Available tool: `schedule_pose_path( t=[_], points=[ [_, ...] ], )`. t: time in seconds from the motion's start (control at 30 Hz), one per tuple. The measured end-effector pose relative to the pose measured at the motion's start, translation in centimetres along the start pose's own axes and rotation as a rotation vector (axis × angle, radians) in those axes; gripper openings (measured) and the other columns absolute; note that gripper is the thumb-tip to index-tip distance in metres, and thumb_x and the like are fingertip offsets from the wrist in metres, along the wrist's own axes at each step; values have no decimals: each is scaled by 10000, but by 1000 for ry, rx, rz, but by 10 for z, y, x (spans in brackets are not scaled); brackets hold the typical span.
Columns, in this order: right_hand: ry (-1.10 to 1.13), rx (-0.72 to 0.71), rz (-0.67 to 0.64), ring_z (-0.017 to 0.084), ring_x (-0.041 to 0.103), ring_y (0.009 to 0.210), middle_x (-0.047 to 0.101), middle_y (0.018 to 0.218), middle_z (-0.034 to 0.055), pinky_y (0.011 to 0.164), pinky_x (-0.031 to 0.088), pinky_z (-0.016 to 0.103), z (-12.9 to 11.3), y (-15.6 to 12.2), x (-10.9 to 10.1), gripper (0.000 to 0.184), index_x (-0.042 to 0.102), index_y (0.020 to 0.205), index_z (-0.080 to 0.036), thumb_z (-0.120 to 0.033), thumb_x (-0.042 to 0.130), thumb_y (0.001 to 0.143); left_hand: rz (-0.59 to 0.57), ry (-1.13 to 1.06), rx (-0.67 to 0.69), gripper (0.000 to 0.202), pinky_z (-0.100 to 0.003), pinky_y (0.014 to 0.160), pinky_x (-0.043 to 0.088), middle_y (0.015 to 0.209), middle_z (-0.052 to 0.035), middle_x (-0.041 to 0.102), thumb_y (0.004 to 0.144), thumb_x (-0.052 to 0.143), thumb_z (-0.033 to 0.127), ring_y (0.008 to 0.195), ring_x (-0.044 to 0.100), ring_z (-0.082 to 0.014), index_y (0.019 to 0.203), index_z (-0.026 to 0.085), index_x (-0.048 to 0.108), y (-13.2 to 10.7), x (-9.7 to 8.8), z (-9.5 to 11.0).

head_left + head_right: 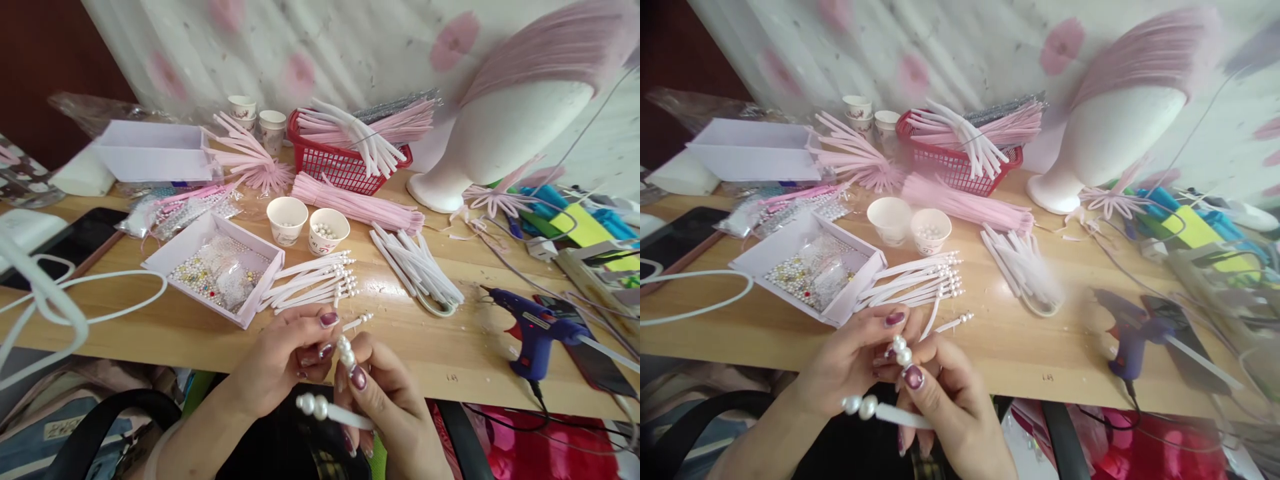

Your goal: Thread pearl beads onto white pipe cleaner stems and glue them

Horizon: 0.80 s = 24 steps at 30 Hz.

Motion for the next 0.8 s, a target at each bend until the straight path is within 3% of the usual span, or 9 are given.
schedule_pose_path(
  t=[0.1, 0.17, 0.27, 0.37, 0.5, 0.57, 0.63, 0.7, 0.8],
  points=[
    [-2, -111, 107, 51, 370, 362, 618, 546, -41, 375, 282, 160, -6, -1, -8, 327, 577, 856, -208, -486, 643, 1015, 69, 89, 118, 457, -242, 529, 318, 644, 29, 436, 803, 789, 421, 563, 360, -96, 566, 177, 485, -2, -4, 2],
    [-45, -159, 194, 60, 456, 401, 671, 603, -20, 419, 339, 167, -10, -2, -13, 307, 600, 839, -202, -448, 668, 1010, 130, 206, 274, 419, -273, 700, 436, 802, -28, 584, 841, 784, 388, 745, 524, -153, 564, 173, 555, -6, -7, 7],
    [-118, -158, 272, 72, 523, 434, 707, 654, -3, 449, 374, 175, -15, -4, -17, 304, 616, 827, -198, -436, 677, 1006, 248, 284, 460, 392, -307, 985, 421, 1077, -64, 713, 893, 775, 394, 1110, 583, -234, 592, 197, 621, -13, -10, 13],
    [-175, -153, 327, 66, 460, 406, 715, 645, 3, 422, 337, 182, -19, -8, -16, 323, 615, 837, -196, -469, 680, 997, 269, 249, 488, 385, -350, 1082, 387, 1085, -51, 774, 911, 759, 455, 1182, 597, -256, 643, 219, 616, -17, -11, 16],
    [-296, -195, 444, 95, 491, 512, 700, 671, 10, 487, 392, 200, -22, -14, -17, 302, 637, 870, -190, -462, 690, 992, 230, 257, 519, 354, -328, 990, 457, 833, -10, 767, 930, 730, 480, 978, 648, -216, 689, 235, 643, -20, -5, 20],
    [-384, -248, 432, 112, 530, 583, 702, 738, 23, 527, 422, 208, -21, -13, -18, 284, 647, 894, -192, -451, 663, 1011, 117, 145, 510, 325, -309, 920, 505, 736, 19, 710, 966, 691, 450, 823, 648, -174, 723, 238, 649, -22, 3, 18],
    [-466, -275, 434, 118, 543, 612, 670, 761, 13, 537, 427, 211, -18, -11, -22, 275, 651, 907, -200, -451, 643, 1021, -61, -11, 435, 348, -272, 748, 540, 641, 48, 603, 1019, 607, 435, 605, 565, -123, 737, 230, 604, -25, 11, 11],
    [-496, -273, 479, 119, 537, 602, 610, 744, -12, 512, 414, 209, -14, -7, -31, 271, 645, 923, -214, -465, 630, 1022, -191, -95, 337, 389, -218, 564, 481, 577, 67, 472, 1049, 536, 441, 462, 406, -86, 729, 220, 540, -31, 16, 2],
    [-537, -274, 546, 133, 564, 620, 596, 765, -13, 498, 427, 213, -14, -2, -46, 254, 638, 950, -222, -466, 619, 1019, -196, -40, 300, 434, -202, 484, 420, 528, 65, 378, 1036, 535, 477, 437, 340, -85, 692, 216, 498, -44, 3, -5]
  ],
)
Point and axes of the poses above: each hand's wrist, its own y-axis towards the middle knuckle, its own x-axis out of the palm, z = x × y, the point moved 4 cm from there along y, towards the middle knuckle
